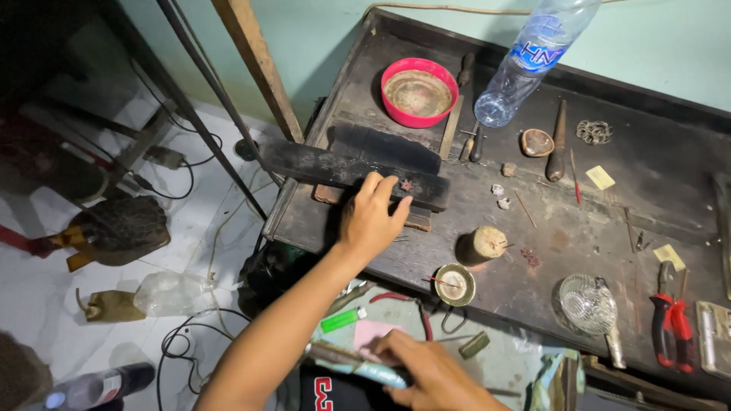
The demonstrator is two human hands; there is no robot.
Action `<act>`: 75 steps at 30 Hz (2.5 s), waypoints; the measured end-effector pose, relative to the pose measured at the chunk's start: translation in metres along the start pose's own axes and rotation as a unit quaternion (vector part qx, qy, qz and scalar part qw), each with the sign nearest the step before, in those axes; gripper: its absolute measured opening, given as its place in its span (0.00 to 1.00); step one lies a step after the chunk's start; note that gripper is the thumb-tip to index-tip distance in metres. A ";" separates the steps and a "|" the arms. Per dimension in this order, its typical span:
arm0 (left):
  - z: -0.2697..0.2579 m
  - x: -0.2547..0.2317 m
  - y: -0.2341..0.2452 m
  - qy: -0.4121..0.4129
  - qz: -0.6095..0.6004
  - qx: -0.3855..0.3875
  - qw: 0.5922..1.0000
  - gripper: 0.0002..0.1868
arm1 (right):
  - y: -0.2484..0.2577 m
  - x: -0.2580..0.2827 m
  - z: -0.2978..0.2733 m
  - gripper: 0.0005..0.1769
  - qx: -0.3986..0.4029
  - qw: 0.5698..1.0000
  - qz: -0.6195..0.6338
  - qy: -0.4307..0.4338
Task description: The person is assembling small metal jewelry components and then using a blowtorch to solder them together on a workbench.
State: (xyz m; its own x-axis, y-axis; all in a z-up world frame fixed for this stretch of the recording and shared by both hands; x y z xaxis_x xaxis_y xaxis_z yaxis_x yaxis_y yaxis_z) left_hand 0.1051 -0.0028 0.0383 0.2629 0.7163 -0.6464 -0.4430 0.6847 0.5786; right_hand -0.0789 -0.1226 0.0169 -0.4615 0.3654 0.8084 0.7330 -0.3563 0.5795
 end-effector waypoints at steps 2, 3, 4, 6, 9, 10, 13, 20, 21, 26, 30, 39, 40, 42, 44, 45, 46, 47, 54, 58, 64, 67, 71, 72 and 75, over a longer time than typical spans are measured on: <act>0.003 0.001 -0.003 -0.002 0.004 -0.010 1.000 0.19 | -0.001 -0.029 0.000 0.28 -0.018 0.999 -0.022 -0.021; 0.004 0.000 -0.004 -0.005 0.007 -0.021 1.000 0.19 | 0.001 -0.045 -0.001 0.29 -0.037 0.997 -0.047 -0.041; 0.003 0.000 -0.004 -0.004 0.007 -0.020 1.000 0.19 | -0.005 -0.050 -0.004 0.29 -0.036 0.997 -0.046 -0.043; 0.004 0.000 -0.002 -0.002 0.015 -0.040 0.999 0.15 | -0.009 -0.055 -0.008 0.26 -0.065 0.998 -0.016 -0.011; 0.006 0.000 -0.003 0.016 0.046 -0.032 0.998 0.14 | -0.003 -0.053 -0.011 0.26 -0.099 0.995 -0.012 -0.023; 0.006 -0.001 -0.003 0.017 0.045 -0.032 0.998 0.14 | -0.002 -0.052 -0.010 0.26 -0.098 0.995 -0.012 -0.023; 0.007 -0.007 -0.002 -0.007 0.052 -0.035 0.998 0.13 | 0.001 -0.045 -0.009 0.27 -0.109 0.994 0.013 0.001; 0.005 -0.009 0.000 -0.020 0.061 -0.057 0.996 0.10 | 0.003 -0.043 -0.007 0.26 -0.096 0.995 0.022 -0.017; 0.005 -0.008 -0.001 -0.018 0.058 -0.050 0.997 0.10 | 0.002 -0.045 -0.007 0.26 -0.094 0.995 0.021 -0.023; 0.004 -0.009 0.002 -0.021 0.058 -0.051 0.997 0.12 | 0.004 -0.042 -0.007 0.26 -0.094 0.995 0.030 -0.031; 0.004 -0.008 0.002 -0.016 0.067 -0.053 0.996 0.12 | -0.001 -0.051 -0.008 0.27 -0.083 0.995 0.018 -0.051; -0.004 -0.030 0.044 -0.086 -0.122 -0.063 0.987 0.11 | 0.002 -0.045 -0.007 0.26 -0.096 0.994 0.028 -0.036; -0.006 -0.043 0.068 -0.087 -0.125 -0.065 0.986 0.11 | 0.006 -0.042 -0.005 0.26 -0.098 0.994 0.025 -0.037; -0.018 -0.069 0.130 -0.109 -0.108 -0.144 0.978 0.07 | 0.001 -0.052 -0.007 0.26 -0.053 0.990 0.030 -0.128; -0.043 -0.048 0.163 -0.120 -0.050 -0.213 0.968 0.05 | -0.001 -0.059 -0.009 0.26 -0.042 0.987 0.047 -0.149; -0.059 -0.040 0.185 -0.129 0.012 -0.282 0.951 0.05 | -0.004 -0.063 -0.009 0.28 -0.028 0.983 0.065 -0.168; -0.064 -0.027 0.195 -0.131 0.010 -0.280 0.951 0.05 | -0.002 -0.065 -0.009 0.28 -0.032 0.983 0.066 -0.168; -0.074 0.004 0.218 -0.046 -0.013 -0.352 0.935 0.07 | -0.002 -0.066 -0.007 0.28 -0.028 0.983 0.077 -0.167; -0.047 0.296 0.191 0.464 -0.355 -0.397 0.708 0.15 | -0.005 -0.070 -0.003 0.44 -0.069 0.982 0.144 -0.100; -0.034 0.484 0.024 0.333 -0.267 -0.053 0.903 0.33 | -0.016 -0.080 -0.007 0.41 -0.069 0.988 0.105 -0.087; -0.020 0.490 -0.028 0.213 -0.417 0.012 0.883 0.14 | 0.015 -0.047 -0.002 0.19 -0.175 0.982 0.060 0.034; -0.014 0.466 -0.007 0.155 -0.495 0.058 0.853 0.13 | 0.006 -0.054 -0.003 0.40 -0.102 0.987 0.112 -0.047; -0.050 0.463 0.111 0.272 -0.477 -0.192 0.813 0.04 | 0.022 -0.022 -0.006 0.29 -0.145 0.985 0.037 0.084; -0.057 0.409 0.174 0.190 -0.210 -0.244 0.928 0.15 | 0.026 -0.015 -0.009 0.15 -0.156 0.983 -0.004 0.097; -0.097 0.305 0.261 0.257 -0.130 -0.319 0.903 0.14 | 0.022 -0.016 -0.015 0.17 -0.179 0.976 -0.017 0.123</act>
State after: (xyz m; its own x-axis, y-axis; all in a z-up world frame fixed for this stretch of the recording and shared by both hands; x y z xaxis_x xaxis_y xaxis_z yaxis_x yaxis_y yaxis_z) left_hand -0.0135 0.3814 -0.0565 0.0683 0.2730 -0.9596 -0.8703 0.4865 0.0765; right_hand -0.0624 -0.1489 0.0181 -0.6206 0.1808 0.7630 0.5144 -0.6406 0.5701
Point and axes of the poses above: each hand's wrist, its own z-axis towards the middle knuckle, its own y-axis out of the back of the hand, x = y × z, the point moved 10 cm from there along z, towards the middle knuckle, and after that the axes turned 3 degrees about y, right-handed, at the moved point
